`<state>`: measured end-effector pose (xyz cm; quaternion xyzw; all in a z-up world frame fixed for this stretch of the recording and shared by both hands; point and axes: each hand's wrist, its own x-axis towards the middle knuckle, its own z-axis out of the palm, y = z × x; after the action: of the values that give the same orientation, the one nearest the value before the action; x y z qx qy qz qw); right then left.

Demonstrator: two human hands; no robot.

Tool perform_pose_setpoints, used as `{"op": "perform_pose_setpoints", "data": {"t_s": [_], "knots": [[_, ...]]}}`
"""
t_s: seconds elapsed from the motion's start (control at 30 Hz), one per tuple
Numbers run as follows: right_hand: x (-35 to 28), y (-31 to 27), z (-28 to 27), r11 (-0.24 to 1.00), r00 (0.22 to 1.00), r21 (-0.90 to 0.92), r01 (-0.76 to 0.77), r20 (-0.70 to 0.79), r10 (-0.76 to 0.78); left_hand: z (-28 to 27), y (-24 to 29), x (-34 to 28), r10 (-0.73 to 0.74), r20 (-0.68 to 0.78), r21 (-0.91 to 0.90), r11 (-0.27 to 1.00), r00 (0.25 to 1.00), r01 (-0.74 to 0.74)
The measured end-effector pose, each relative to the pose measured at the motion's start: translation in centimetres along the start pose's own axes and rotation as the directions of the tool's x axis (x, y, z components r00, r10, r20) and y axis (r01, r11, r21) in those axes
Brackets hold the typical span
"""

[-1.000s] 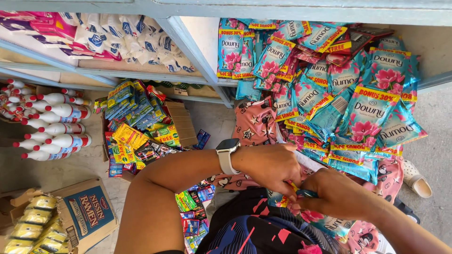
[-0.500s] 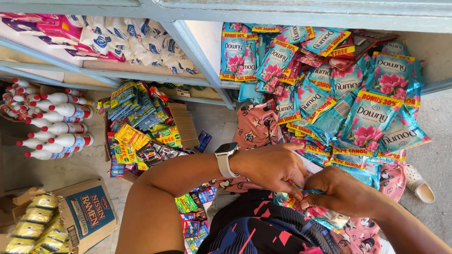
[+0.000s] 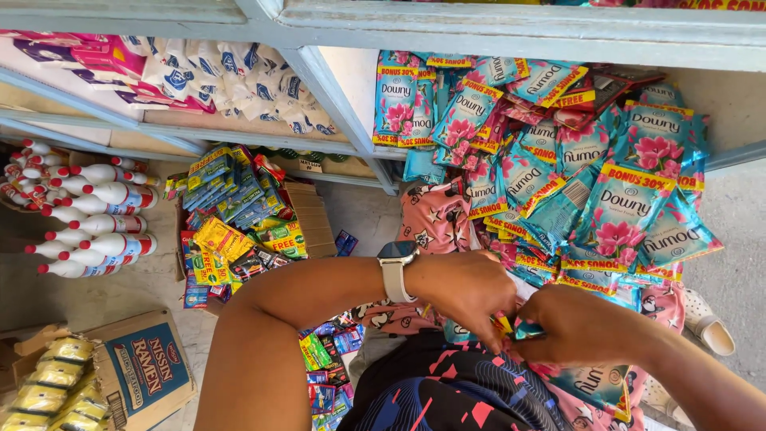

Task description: Organizing and arranging laundry detergent sachets and other products on store shelves.

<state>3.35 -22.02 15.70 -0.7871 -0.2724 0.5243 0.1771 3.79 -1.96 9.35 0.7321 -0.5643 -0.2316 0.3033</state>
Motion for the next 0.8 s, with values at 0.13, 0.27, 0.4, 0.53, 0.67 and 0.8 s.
{"op": "perform_pose_setpoints", "data": {"t_s": [0.13, 0.27, 0.4, 0.53, 0.67, 0.8], "knots": [[0.3, 0.9, 0.2, 0.991, 0.996, -0.117, 0.068, -0.043, -0.073, -2.0, 0.9, -0.8, -0.023, -0.055, -0.086, 0.996, 0.998, 0.018], [0.8, 3.7, 1.2, 0.962, 0.944, -0.026, 0.271, -0.190, -0.271, -3.1, 1.4, -1.7, 0.017, -0.181, -0.176, 0.983, 0.983, -0.050], [0.4, 2.3, 0.1, 0.962, 0.954, 0.106, 0.251, -0.195, -0.228, -3.4, 1.8, -2.3, -0.035, -0.164, -0.273, 0.962, 0.986, -0.012], [0.3, 2.8, -0.2, 0.910, 0.928, 0.223, 0.349, -0.218, -0.302, -3.8, 1.9, -3.0, -0.006, -0.283, -0.296, 0.952, 0.959, -0.081], [0.4, 3.0, -0.1, 0.890, 0.948, 0.350, 0.291, -0.233, -0.218, -3.7, 1.7, -4.4, -0.029, -0.345, -0.287, 0.955, 0.938, -0.076], [0.9, 3.1, 0.0, 0.846, 0.943, 0.441, 0.301, -0.272, -0.194, -3.6, 2.2, -5.9, -0.076, -0.423, -0.324, 0.943, 0.903, -0.072]]}}
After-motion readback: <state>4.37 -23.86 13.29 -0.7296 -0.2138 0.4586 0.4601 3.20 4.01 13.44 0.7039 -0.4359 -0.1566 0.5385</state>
